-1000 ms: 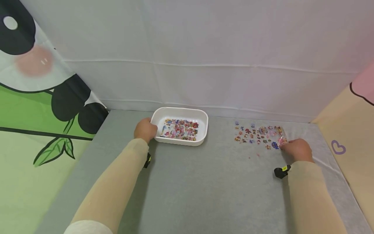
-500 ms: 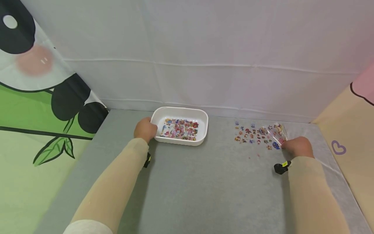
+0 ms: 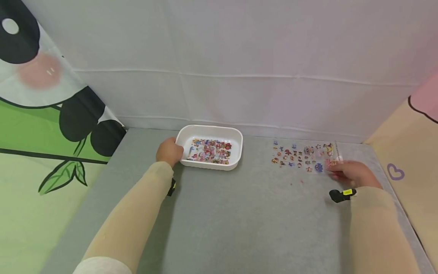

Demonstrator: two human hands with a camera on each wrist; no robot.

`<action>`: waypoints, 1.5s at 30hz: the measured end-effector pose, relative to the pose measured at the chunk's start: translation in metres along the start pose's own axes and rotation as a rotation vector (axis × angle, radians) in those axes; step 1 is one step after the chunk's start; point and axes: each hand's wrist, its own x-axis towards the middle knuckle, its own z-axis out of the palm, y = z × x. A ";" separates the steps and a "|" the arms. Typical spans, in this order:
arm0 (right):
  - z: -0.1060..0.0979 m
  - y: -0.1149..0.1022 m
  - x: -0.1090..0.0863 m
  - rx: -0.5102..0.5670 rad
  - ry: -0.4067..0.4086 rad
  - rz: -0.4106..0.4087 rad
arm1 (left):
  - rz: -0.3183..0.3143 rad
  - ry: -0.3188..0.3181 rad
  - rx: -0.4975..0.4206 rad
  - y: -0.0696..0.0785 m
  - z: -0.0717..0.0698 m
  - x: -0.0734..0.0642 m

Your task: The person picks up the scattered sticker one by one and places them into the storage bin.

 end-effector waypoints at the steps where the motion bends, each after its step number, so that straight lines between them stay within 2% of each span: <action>1: 0.000 0.000 0.000 0.045 -0.024 0.017 | 0.007 0.002 0.003 -0.001 0.000 0.001; 8: -0.005 0.002 -0.002 0.139 -0.105 0.027 | 0.020 0.000 0.004 -0.002 0.001 0.002; 19: 0.000 0.005 -0.002 0.152 -0.105 0.028 | 0.011 -0.009 0.002 -0.002 0.001 0.002; 25: 0.003 0.006 -0.003 0.190 -0.133 -0.015 | 0.001 -0.018 0.002 -0.001 0.001 0.001; 33: 0.009 0.005 -0.012 0.225 -0.050 -0.084 | -0.001 -0.017 0.011 0.001 -0.001 0.000; 38: 0.014 0.008 -0.017 0.239 -0.031 -0.147 | -0.001 -0.018 0.011 0.002 -0.001 -0.001; 45: 0.032 0.011 -0.017 0.229 0.012 -0.236 | 0.000 -0.018 0.014 0.002 -0.002 -0.001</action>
